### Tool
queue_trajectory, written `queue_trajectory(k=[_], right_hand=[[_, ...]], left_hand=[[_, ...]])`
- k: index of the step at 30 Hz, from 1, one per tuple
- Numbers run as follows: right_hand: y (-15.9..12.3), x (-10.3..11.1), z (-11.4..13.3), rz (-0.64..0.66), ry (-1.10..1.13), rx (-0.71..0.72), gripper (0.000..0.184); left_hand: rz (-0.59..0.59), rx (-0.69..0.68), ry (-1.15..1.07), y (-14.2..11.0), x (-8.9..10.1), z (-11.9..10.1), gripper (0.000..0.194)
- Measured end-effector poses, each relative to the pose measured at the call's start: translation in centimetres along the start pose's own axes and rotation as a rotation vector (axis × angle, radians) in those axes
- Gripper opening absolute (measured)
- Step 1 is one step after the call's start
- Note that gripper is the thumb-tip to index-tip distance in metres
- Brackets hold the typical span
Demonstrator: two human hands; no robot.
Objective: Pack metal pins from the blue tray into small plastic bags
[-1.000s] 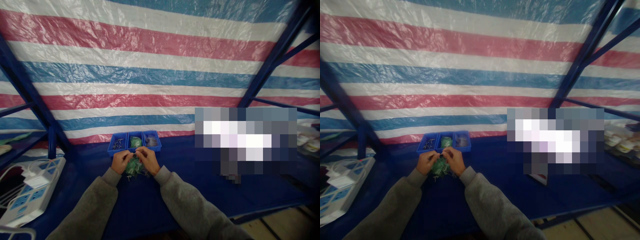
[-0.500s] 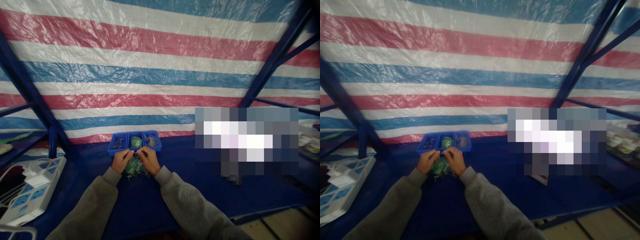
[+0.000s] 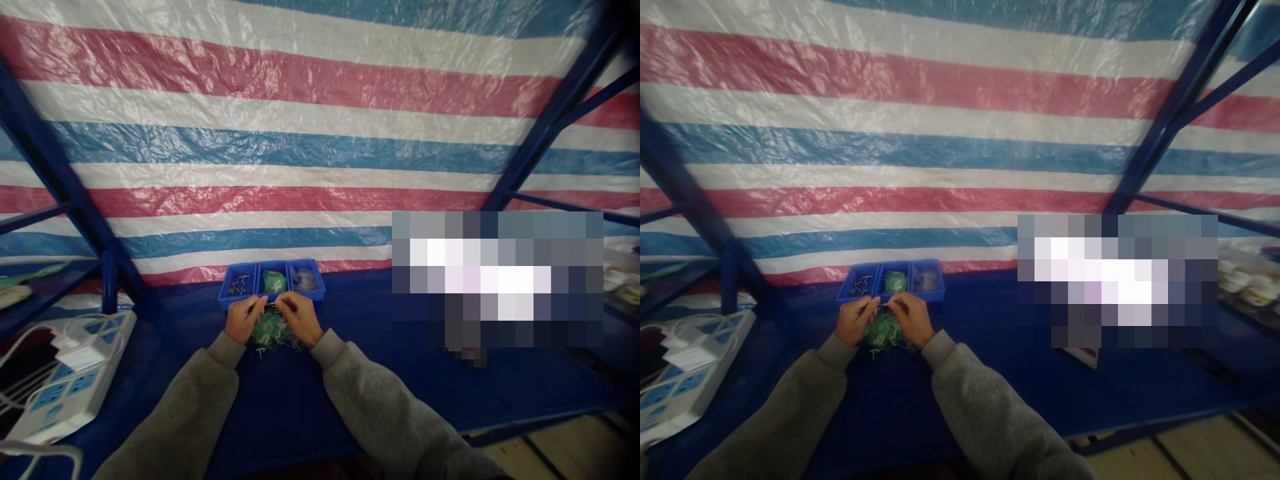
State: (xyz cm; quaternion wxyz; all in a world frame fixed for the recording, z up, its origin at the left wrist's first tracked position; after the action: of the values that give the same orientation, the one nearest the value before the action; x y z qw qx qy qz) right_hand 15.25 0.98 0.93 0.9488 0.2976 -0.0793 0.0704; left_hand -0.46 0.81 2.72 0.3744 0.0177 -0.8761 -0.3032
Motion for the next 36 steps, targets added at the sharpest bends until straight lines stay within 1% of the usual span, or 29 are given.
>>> queue_trajectory(k=[3,6,8,16,19,22,26,29,31,36], right_hand=[[0.03,0.24,0.02,-0.032,-0.061,0.003,0.028],[0.09,0.38,-0.2,-0.047,-0.105,-0.018,0.031],[0.11,0.36,-0.35,-0.042,-0.111,-0.022,0.033],[0.03,0.37,-0.24,-0.04,-0.133,0.007,0.035],[0.07,0.47,-0.19,-0.046,-0.134,0.017,0.029],[0.11,0.41,-0.23,-0.021,-0.132,0.048,0.025],[0.13,0.37,-0.19,0.004,-0.138,0.087,0.022],[0.13,0.51,0.04,0.001,-0.159,0.09,0.026],[0.12,0.58,0.12,0.0,-0.166,0.067,0.031],[0.0,0.36,-0.18,0.025,-0.115,-0.005,0.04]], left_hand=[[0.009,0.015,-0.064,0.01,-0.28,0.08,0.03],[-0.021,0.019,-0.111,0.0,-0.53,0.28,0.021],[-0.039,0.015,-0.106,0.0,-0.6,0.42,0.021],[-0.049,0.009,-0.037,0.1,-0.58,0.66,0.021],[-0.056,0.003,-0.016,0.08,-0.53,0.55,0.022],[-0.06,0.009,-0.008,0.07,-0.45,0.47,0.023],[-0.027,0.016,-0.023,0.02,-0.51,0.58,0.027],[-0.02,0.03,-0.053,-0.03,-0.61,0.85,0.025],[-0.035,0.034,-0.088,-0.05,-0.65,0.99,0.021],[-0.061,0.012,-0.143,-0.08,-0.61,0.72,0.021]])
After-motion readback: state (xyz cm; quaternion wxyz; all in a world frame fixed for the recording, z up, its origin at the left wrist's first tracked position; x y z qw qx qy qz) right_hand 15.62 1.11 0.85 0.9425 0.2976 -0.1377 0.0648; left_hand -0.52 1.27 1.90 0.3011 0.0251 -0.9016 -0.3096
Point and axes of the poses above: each hand's wrist, its own y-axis towards the middle knuckle, its own x-axis out of the back of the hand, z = x × y, the point moved 3 cm from there along y, towards the middle knuckle, and after that the axes turned 6 degrees about y, right-handed, at the moved point
